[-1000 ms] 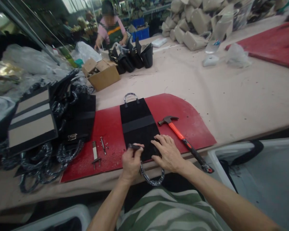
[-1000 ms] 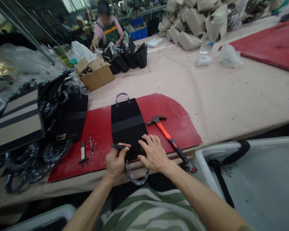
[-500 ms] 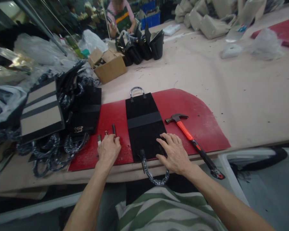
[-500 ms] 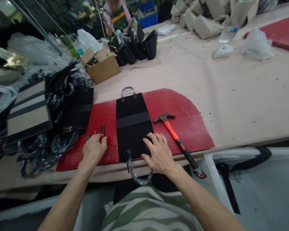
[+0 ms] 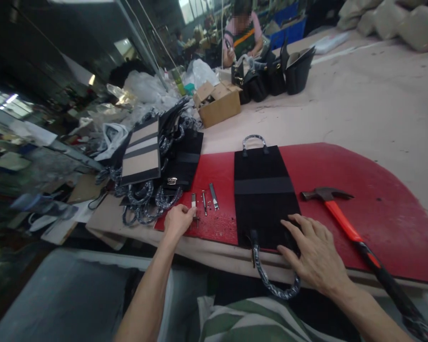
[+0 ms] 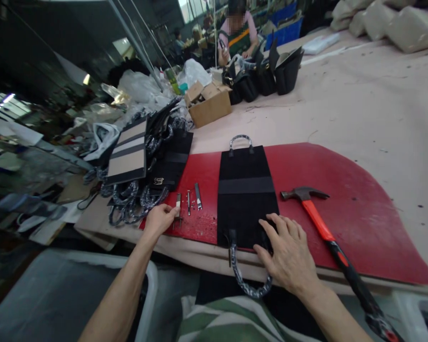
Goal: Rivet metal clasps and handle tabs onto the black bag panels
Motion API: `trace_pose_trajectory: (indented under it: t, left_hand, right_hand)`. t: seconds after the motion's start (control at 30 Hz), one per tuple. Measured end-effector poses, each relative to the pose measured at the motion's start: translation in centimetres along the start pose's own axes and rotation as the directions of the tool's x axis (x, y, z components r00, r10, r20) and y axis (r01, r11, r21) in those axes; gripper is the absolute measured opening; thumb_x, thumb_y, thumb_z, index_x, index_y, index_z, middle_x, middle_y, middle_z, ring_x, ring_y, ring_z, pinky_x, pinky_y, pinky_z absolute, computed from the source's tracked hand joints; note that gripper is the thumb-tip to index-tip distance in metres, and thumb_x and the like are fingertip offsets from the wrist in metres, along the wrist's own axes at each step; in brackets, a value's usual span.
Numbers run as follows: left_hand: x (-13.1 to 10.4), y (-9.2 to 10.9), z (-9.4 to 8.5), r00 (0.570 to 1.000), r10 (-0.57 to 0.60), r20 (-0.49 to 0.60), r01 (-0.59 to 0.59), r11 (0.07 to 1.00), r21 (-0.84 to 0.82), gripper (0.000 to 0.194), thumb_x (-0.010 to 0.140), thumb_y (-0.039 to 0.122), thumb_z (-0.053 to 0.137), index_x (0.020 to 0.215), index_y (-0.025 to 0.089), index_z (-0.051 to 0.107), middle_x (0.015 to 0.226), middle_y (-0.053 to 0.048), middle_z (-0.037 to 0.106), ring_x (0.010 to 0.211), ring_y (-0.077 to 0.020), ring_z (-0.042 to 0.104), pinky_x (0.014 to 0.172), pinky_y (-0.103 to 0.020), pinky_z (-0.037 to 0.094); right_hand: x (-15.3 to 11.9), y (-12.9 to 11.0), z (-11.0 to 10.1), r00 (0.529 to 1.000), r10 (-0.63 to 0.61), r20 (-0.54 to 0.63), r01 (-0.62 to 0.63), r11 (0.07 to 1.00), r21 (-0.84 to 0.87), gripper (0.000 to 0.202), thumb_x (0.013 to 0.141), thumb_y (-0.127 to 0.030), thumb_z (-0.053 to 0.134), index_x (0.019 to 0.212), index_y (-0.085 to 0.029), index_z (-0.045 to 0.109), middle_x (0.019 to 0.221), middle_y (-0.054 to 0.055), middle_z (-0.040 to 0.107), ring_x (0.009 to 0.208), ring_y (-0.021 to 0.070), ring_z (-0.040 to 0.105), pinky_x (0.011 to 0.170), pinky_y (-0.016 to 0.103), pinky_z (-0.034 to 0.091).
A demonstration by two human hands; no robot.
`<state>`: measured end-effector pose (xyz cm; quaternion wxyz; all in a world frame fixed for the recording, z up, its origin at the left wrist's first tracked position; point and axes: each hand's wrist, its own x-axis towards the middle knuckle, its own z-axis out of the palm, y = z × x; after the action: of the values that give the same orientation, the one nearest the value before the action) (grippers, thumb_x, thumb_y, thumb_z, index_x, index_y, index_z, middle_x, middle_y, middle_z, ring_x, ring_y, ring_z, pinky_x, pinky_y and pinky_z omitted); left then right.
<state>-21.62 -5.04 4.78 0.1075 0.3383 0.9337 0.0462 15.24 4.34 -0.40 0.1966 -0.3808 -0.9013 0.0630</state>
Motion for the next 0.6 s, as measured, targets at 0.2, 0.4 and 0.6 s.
trace_pose_trajectory:
  t: [0.2, 0.4, 0.6]
  left_hand:
    - [1.4, 1.5, 0.1, 0.996, 0.023, 0.082, -0.028, 0.998, 0.056, 0.031, 0.078, 0.049, 0.066, 0.083, 0.018, 0.068, 0.097, -0.014, 0.075, 0.095, -0.0306, 0.07, 0.077, -0.034, 0.049]
    - [1.8, 0.8, -0.2, 0.997, 0.036, 0.067, -0.038, 0.998, 0.039, 0.023, 0.079, 0.04, 0.065, 0.081, 0.018, 0.07, 0.092, -0.015, 0.075, 0.095, -0.0294, 0.071, 0.077, -0.033, 0.048]
    - [1.5, 0.5, 0.1, 0.999, 0.041, 0.023, -0.042, 0.999, 0.018, 0.026, 0.082, 0.042, 0.062, 0.082, 0.018, 0.071, 0.092, -0.014, 0.075, 0.094, -0.0292, 0.07, 0.077, -0.033, 0.048]
  right_hand:
    - [0.1, -0.1, -0.2, 1.0, -0.006, -0.001, 0.006, 1.0, -0.009, 0.046, 0.088, -0.041, 0.055, 0.127, -0.016, 0.059, 0.136, 0.016, 0.052, 0.122, 0.0371, 0.046, 0.102, 0.055, 0.04]
    - [0.0, -0.1, -0.2, 1.0, -0.015, -0.012, 0.015, 1.0, -0.011, 0.045, 0.089, -0.04, 0.055, 0.127, -0.016, 0.059, 0.135, 0.016, 0.053, 0.121, 0.0363, 0.047, 0.101, 0.054, 0.04]
    - [0.0, 0.0, -0.1, 1.0, -0.007, 0.0, 0.007, 1.0, -0.015, 0.046, 0.089, -0.042, 0.055, 0.127, -0.017, 0.059, 0.136, 0.015, 0.052, 0.122, 0.0364, 0.047, 0.101, 0.054, 0.041]
